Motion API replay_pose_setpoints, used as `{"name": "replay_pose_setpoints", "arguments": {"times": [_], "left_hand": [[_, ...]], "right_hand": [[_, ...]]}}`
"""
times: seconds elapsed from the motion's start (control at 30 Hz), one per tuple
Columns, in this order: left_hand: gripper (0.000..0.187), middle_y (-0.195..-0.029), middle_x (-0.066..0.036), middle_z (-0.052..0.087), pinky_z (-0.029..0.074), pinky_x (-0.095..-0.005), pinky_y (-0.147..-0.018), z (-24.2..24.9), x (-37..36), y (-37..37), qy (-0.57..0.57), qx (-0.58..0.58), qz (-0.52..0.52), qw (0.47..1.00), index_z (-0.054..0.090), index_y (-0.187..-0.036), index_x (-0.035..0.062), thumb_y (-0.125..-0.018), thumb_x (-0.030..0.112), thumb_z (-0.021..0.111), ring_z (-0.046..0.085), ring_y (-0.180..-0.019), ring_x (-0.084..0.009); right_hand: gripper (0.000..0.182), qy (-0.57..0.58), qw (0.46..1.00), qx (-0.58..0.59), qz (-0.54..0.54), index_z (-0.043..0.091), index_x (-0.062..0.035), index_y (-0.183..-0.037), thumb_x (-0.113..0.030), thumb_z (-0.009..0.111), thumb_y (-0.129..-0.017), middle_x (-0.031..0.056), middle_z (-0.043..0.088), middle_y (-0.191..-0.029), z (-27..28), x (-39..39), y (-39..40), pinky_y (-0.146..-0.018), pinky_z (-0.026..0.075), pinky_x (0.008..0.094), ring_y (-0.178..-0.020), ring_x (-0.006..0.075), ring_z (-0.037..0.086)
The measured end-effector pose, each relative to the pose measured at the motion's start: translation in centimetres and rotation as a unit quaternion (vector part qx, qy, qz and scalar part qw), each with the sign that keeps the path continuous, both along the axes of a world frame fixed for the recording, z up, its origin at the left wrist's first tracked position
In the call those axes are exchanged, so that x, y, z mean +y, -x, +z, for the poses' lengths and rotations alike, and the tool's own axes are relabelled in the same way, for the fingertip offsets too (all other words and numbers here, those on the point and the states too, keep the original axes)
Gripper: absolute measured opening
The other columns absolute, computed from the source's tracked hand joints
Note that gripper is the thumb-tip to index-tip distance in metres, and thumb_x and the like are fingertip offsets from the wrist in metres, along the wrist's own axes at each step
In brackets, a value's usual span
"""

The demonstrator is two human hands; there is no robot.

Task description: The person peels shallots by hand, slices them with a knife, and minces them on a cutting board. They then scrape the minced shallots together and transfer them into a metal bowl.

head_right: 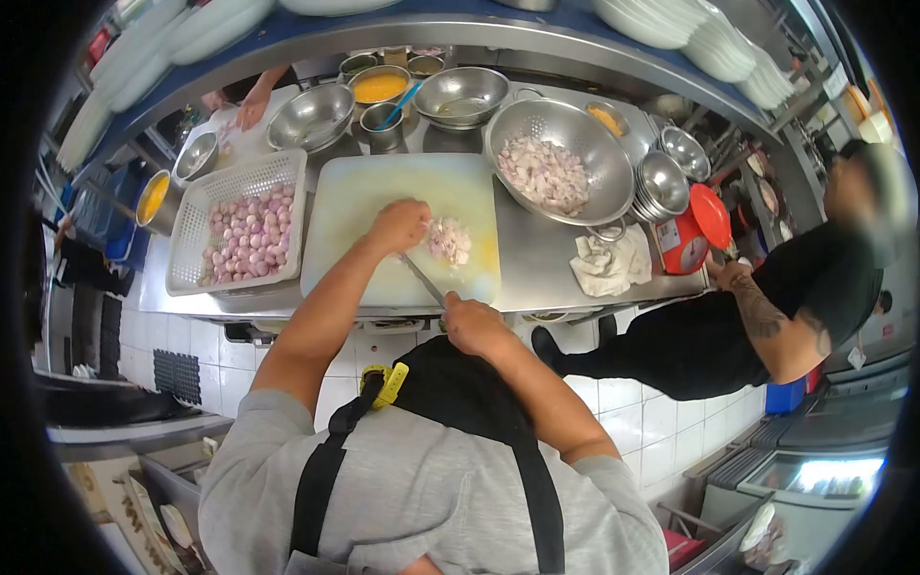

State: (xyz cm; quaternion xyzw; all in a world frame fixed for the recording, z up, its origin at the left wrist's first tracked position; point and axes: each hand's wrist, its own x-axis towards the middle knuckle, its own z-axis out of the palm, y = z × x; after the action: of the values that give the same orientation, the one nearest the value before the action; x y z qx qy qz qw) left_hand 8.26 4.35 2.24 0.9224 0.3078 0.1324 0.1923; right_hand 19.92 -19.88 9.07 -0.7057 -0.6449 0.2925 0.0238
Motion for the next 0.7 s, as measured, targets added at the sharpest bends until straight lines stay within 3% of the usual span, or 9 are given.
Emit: {"name": "replay_pose_setpoints", "arguments": {"times": [0.13, 0.23, 0.43, 0.53, 0.63, 0.7], "left_hand": [[0.012, -0.095, -0.014, 0.068, 0.056, -0.0437, -0.077, 1.1, 1.7, 3.6, 0.027, -0.276, 0.167, 0.946, 0.068, -0.099, 0.0088, -0.089, 0.015, 0.069, 0.07, -0.082, -0.0331], [0.013, -0.094, -0.013, 0.067, 0.055, -0.0422, -0.069, 2.4, 1.5, 6.7, -0.016, -0.349, 0.255, 0.902, 0.067, -0.101, 0.0081, -0.089, 0.012, 0.072, 0.068, -0.072, -0.0331], [0.02, -0.103, -0.015, 0.066, 0.054, -0.0433, -0.075, -1.3, -2.6, 9.2, -0.078, -0.25, 0.24, 0.935, 0.067, -0.107, 0.0073, -0.087, 0.007, 0.069, 0.067, -0.086, -0.0346], [0.027, -0.108, -0.016, 0.066, 0.053, -0.0449, -0.082, -3.3, -5.6, 9.4, -0.077, -0.242, 0.127, 0.959, 0.067, -0.113, 0.0078, -0.085, 0.004, 0.068, 0.065, -0.098, -0.0369], [0.027, -0.109, -0.013, 0.069, 0.057, -0.0401, -0.081, -2.6, -7.7, 9.4, -0.124, -0.242, 0.108, 0.956, 0.068, -0.112, 0.0066, -0.086, 0.004, 0.071, 0.069, -0.099, -0.031], [0.026, -0.11, -0.014, 0.069, 0.057, -0.0389, -0.081, -2.7, -7.4, 9.9, -0.039, -0.248, 0.12, 0.96, 0.068, -0.111, 0.0055, -0.086, 0.001, 0.07, 0.069, -0.098, -0.0314]], "right_hand": [[0.028, -0.023, 1.0, 0.015, -0.01, 0.053, 0.0019, -0.111, -0.025, 0.054, -0.103, 0.0272, 0.072, -0.093, 0.7, -0.4, -0.1, -0.085, 0.054, 0.058, -0.095, 0.0477, 0.07], [0.03, -0.028, 0.999, 0.038, -0.004, 0.054, 0.0023, -0.114, -0.026, 0.055, -0.103, 0.0283, 0.072, -0.096, 0.4, -0.1, 0.2, -0.086, 0.054, 0.0567, -0.098, 0.0476, 0.07], [0.035, 0.015, 0.998, 0.055, 0.0, 0.055, 0.0025, -0.117, -0.029, 0.054, -0.103, 0.0295, 0.071, -0.103, -1.1, 1.6, -1.7, -0.092, 0.052, 0.0568, -0.103, 0.0479, 0.068], [0.033, 0.007, 0.998, 0.058, -0.032, 0.055, 0.0016, -0.115, -0.029, 0.054, -0.102, 0.0285, 0.071, -0.102, -1.2, 1.3, -3.0, -0.092, 0.051, 0.0569, -0.102, 0.0483, 0.067], [0.031, 0.012, 0.998, 0.04, -0.038, 0.055, 0.0011, -0.114, -0.028, 0.054, -0.102, 0.0284, 0.071, -0.101, -0.2, 1.4, -3.4, -0.091, 0.052, 0.0564, -0.102, 0.0478, 0.068], [0.03, 0.01, 0.999, 0.03, -0.037, 0.055, 0.0005, -0.113, -0.027, 0.055, -0.102, 0.028, 0.071, -0.1, 0.7, 1.2, -3.2, -0.091, 0.052, 0.0561, -0.101, 0.0473, 0.068]]}}
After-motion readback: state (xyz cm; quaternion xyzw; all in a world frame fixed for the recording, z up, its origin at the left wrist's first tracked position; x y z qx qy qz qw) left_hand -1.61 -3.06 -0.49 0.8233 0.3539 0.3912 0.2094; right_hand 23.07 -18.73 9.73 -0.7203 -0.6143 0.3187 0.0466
